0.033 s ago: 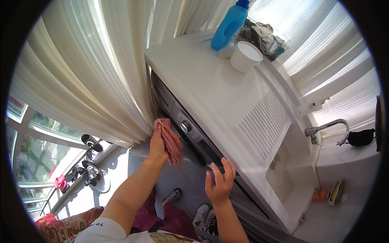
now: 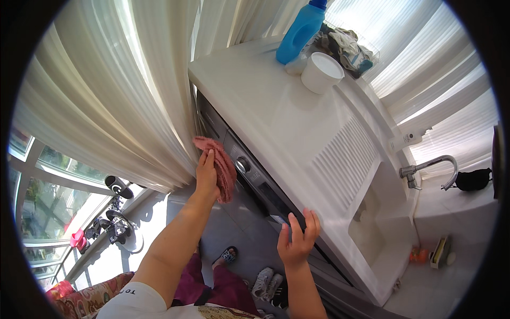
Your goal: The person operates the controls of a washing machine, uses a utility sink to handle a cloth, and wipes the exterior panels of the machine and the adjacent cabinet.
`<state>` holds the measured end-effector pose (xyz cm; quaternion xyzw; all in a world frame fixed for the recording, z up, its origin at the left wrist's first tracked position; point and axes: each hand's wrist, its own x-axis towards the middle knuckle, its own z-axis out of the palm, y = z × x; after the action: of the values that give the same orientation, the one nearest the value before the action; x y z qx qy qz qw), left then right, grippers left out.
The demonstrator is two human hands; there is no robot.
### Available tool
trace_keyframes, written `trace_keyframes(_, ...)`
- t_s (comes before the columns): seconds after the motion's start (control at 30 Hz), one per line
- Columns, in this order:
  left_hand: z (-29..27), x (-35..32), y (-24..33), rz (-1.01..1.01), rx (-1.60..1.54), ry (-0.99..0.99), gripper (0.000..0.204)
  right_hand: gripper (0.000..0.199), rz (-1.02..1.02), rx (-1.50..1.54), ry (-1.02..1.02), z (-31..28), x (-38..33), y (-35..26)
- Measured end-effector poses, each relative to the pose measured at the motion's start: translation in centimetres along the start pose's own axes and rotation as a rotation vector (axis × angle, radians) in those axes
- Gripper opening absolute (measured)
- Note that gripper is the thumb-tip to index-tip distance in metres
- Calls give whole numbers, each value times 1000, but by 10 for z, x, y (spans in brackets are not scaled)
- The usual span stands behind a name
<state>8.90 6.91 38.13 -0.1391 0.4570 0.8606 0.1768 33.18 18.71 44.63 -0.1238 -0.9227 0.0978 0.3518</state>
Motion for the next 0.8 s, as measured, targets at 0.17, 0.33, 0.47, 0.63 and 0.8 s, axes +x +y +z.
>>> trace_keyframes(0.17, 53, -10, -82, 562, 1079, 148, 42, 29, 167, -409, 175, -22, 3, 67)
trace_keyframes(0.33, 37, -159, -142, 371, 1194, -675, 38, 31, 258, -456, 193, -10, 5, 73)
trace_keyframes(0.47, -11, -166, -153, 347, 903, -912, 34, 31, 251, -394, 233, -9, 4, 70)
trace_keyframes(0.63, -30, -22, -58, 758, 631, -313, 33, 31, 226, -465, 297, -21, -15, 77)
trace_keyframes(0.8, -16, 130, -56, 1079, 724, -160, 40, 38, 80, -765, 360, 24, -18, 55)
